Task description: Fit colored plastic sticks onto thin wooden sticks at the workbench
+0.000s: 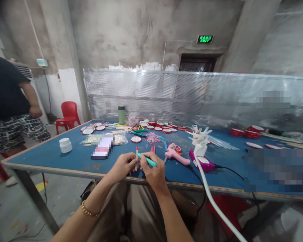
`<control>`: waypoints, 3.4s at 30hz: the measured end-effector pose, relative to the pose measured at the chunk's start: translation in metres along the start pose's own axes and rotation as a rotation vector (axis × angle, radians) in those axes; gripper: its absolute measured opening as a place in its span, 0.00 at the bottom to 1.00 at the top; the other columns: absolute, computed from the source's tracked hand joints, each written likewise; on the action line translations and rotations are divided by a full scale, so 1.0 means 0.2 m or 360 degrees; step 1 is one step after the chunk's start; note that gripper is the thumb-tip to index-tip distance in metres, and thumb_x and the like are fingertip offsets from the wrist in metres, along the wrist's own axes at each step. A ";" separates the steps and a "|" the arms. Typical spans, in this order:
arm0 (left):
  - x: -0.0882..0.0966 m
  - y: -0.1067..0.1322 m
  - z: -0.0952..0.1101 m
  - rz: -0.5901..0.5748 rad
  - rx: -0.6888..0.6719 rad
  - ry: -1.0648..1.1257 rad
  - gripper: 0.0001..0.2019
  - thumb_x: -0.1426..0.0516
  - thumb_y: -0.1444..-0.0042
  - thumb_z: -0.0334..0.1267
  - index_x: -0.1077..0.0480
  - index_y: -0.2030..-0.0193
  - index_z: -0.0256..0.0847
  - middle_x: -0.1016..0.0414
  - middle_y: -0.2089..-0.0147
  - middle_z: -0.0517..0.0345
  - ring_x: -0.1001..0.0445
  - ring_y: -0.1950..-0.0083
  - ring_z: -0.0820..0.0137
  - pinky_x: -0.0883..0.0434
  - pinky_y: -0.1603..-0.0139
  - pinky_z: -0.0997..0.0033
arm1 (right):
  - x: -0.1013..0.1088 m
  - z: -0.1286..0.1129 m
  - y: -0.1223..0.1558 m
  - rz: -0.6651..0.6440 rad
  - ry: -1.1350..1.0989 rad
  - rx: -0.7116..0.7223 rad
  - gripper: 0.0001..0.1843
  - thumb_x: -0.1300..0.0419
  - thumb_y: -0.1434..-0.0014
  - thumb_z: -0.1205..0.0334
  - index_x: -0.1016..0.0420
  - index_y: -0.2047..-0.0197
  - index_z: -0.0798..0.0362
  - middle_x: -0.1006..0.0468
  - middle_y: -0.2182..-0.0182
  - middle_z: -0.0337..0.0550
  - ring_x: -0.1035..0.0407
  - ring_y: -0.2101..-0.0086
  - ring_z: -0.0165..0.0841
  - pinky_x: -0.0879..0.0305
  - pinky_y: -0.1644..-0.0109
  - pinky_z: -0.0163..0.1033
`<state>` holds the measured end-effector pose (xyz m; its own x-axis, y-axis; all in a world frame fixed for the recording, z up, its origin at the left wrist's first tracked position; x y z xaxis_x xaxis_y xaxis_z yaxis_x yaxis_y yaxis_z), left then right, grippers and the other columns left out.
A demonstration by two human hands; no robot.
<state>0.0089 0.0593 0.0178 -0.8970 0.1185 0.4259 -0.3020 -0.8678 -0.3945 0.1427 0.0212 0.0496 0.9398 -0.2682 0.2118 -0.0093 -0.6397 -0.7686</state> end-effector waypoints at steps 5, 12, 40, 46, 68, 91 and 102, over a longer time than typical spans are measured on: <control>0.00 0.00 0.00 -0.0002 0.0013 0.0000 0.14 0.51 0.40 0.41 0.34 0.74 0.38 0.28 0.77 0.60 0.33 0.77 0.75 0.39 0.73 0.78 | 0.00 -0.01 0.00 -0.0002 -0.0003 -0.0028 0.09 0.42 0.37 0.57 0.27 0.67 0.51 0.25 0.76 0.36 0.30 0.81 0.28 0.31 0.76 0.31; 0.01 0.00 0.00 0.0009 0.0021 -0.0018 0.14 0.50 0.40 0.41 0.34 0.74 0.38 0.28 0.77 0.60 0.34 0.77 0.75 0.40 0.73 0.78 | 0.00 0.00 0.00 0.0014 0.0007 -0.0026 0.08 0.42 0.38 0.58 0.26 0.67 0.52 0.25 0.77 0.36 0.30 0.82 0.27 0.32 0.76 0.31; 0.01 0.01 0.04 0.0010 -0.0034 -0.0051 0.15 0.50 0.39 0.39 0.33 0.75 0.38 0.29 0.78 0.61 0.34 0.77 0.76 0.39 0.72 0.78 | 0.00 0.04 0.00 0.0026 -0.0070 -0.0043 0.08 0.42 0.36 0.57 0.26 0.62 0.52 0.23 0.73 0.37 0.28 0.80 0.27 0.28 0.73 0.31; 0.00 0.01 0.03 0.0015 -0.0038 -0.0039 0.15 0.51 0.39 0.39 0.33 0.76 0.38 0.29 0.78 0.61 0.34 0.77 0.76 0.40 0.73 0.78 | 0.00 0.03 0.00 0.0047 -0.0073 -0.0038 0.09 0.42 0.36 0.57 0.26 0.62 0.53 0.23 0.73 0.37 0.28 0.80 0.27 0.28 0.73 0.31; 0.00 0.00 0.01 0.0022 -0.0049 -0.0064 0.15 0.50 0.39 0.41 0.32 0.75 0.38 0.29 0.78 0.61 0.34 0.77 0.76 0.40 0.73 0.78 | 0.00 0.04 0.00 0.0054 -0.0110 -0.0045 0.08 0.42 0.36 0.58 0.25 0.62 0.53 0.23 0.74 0.37 0.28 0.80 0.26 0.29 0.74 0.30; 0.00 0.00 0.01 0.0008 -0.0031 -0.0057 0.14 0.50 0.40 0.39 0.33 0.74 0.38 0.29 0.78 0.61 0.34 0.77 0.76 0.40 0.72 0.78 | 0.00 0.05 0.00 0.0094 -0.0084 -0.0058 0.08 0.41 0.36 0.57 0.26 0.64 0.52 0.24 0.74 0.36 0.29 0.80 0.26 0.30 0.74 0.30; 0.00 0.00 0.02 0.0012 -0.0018 -0.0052 0.14 0.51 0.40 0.39 0.32 0.74 0.38 0.28 0.78 0.60 0.34 0.76 0.75 0.39 0.72 0.77 | 0.01 0.04 0.00 0.0092 -0.0037 -0.0081 0.10 0.42 0.36 0.54 0.26 0.64 0.52 0.23 0.74 0.38 0.29 0.80 0.28 0.29 0.74 0.31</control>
<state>0.0092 0.0567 0.0211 -0.8883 0.0959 0.4491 -0.2989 -0.8632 -0.4069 0.1470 0.0267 0.0441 0.9448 -0.2895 0.1533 -0.0808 -0.6595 -0.7473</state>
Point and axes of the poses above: each hand's wrist, its own y-axis away from the middle knuckle, its own x-axis out of the back of the hand, z = x × y, the point moved 6 cm from there along -y, towards the middle knuckle
